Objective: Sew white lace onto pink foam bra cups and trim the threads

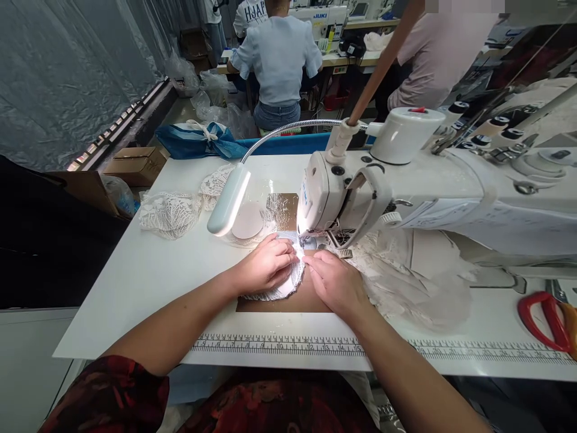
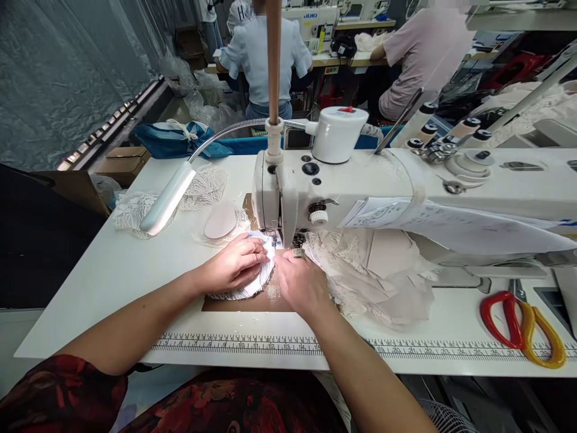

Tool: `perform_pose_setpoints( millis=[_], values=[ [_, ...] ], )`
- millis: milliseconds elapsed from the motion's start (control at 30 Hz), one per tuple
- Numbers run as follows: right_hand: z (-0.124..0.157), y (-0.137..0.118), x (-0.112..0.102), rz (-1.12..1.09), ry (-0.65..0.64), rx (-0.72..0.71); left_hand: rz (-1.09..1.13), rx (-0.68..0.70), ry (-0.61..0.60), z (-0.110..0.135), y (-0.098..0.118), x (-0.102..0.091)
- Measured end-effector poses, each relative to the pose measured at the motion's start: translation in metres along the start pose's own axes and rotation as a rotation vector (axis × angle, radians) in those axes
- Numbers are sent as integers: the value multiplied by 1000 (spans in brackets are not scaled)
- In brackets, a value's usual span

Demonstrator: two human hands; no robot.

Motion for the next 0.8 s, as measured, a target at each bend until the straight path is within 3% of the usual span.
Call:
perform_pose_setpoints(
  millis=[233, 367, 567, 800],
  values=[
    [2, -1, 1, -65, 61, -24, -33, -179, 100, -10, 0, 10],
    [1, -2, 0, -78, 54, -41, -34, -193, 153, -13, -3, 12],
    [-2, -4, -4, -84, 36, -39, 221, -215, 234, -11, -8, 7],
    [-8, -4, 1, 59, 93, 12, 310, -224, 251, -10, -11, 7]
  ],
)
Point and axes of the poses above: each hand's wrist, its own z-axis away from the middle knuckle, its own x-axis out of the palm, y = z × x, the point moved 4 cm from there along -z, towards the middle knuckle, and after that the axes turned 11 degrees about z, right-handed, at the moved point
